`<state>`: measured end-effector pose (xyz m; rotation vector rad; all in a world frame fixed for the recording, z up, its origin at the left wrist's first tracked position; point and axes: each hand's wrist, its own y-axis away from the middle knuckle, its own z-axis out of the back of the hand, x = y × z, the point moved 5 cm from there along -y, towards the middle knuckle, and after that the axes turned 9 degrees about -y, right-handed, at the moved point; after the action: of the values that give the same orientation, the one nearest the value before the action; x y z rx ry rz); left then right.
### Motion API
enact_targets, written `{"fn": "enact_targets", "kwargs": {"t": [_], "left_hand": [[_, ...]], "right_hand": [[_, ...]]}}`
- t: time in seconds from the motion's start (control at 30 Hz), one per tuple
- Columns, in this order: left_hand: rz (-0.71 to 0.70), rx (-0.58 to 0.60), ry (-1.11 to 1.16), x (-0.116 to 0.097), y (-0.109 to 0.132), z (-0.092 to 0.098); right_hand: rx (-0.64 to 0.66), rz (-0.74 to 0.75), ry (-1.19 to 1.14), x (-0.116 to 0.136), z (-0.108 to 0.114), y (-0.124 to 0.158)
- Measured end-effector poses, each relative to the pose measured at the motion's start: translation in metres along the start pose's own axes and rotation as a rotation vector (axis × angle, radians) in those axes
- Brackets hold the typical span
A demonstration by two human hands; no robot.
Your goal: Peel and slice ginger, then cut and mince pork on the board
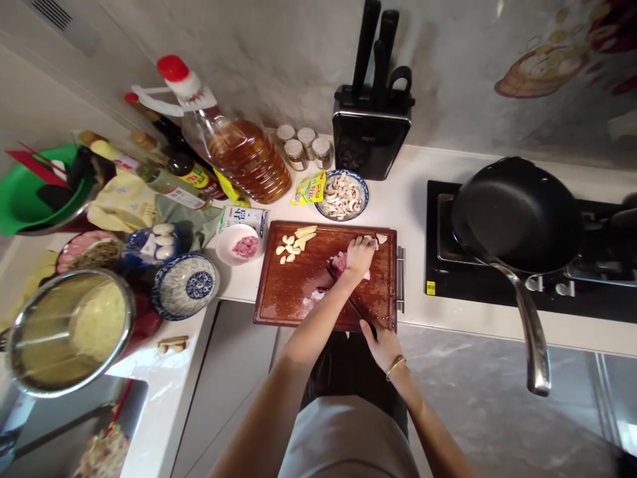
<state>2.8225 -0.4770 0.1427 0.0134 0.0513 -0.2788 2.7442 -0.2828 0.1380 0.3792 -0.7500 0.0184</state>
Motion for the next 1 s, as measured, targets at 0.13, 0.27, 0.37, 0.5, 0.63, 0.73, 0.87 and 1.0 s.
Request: {"fn": "enact_targets", "kwargs": {"t": [0.13, 0.27, 0.37, 0.5, 0.63, 0.73, 0.87, 1.0], "left_hand": [[-0.007, -0.076, 0.021, 0.001, 0.017, 0.042], [0.146, -0.24, 0.176, 0.048, 0.074, 0.107], [0.423, -0.327, 0.219, 0.116, 0.136, 0.116], [0.524, -0.151, 0.116, 0.17, 0.194, 0.068], [0.459, -0.199, 0.147, 0.145, 0.218, 0.034], [0.323, -0.24, 0.244, 0.101, 0.22, 0.02], [0.159, -0.243, 0.215, 0.063, 0.216, -0.001], [0.146, -0.267, 0.172, 0.058, 0.219, -0.023]], "right_hand": [[0.003, 0.027, -0.013, -0.004, 0.004, 0.0], [0.027, 0.049, -0.015, -0.011, 0.006, -0.002], [0.014, 0.08, -0.007, -0.01, 0.008, -0.007], [-0.016, 0.182, -0.032, 0.004, 0.009, -0.012], [0.037, 0.217, 0.036, 0.019, 0.0, -0.013], [0.086, 0.194, 0.115, 0.024, -0.007, -0.011], [0.08, 0.159, 0.171, 0.026, -0.005, -0.011], [0.037, 0.141, 0.133, 0.021, 0.002, -0.015]]}}
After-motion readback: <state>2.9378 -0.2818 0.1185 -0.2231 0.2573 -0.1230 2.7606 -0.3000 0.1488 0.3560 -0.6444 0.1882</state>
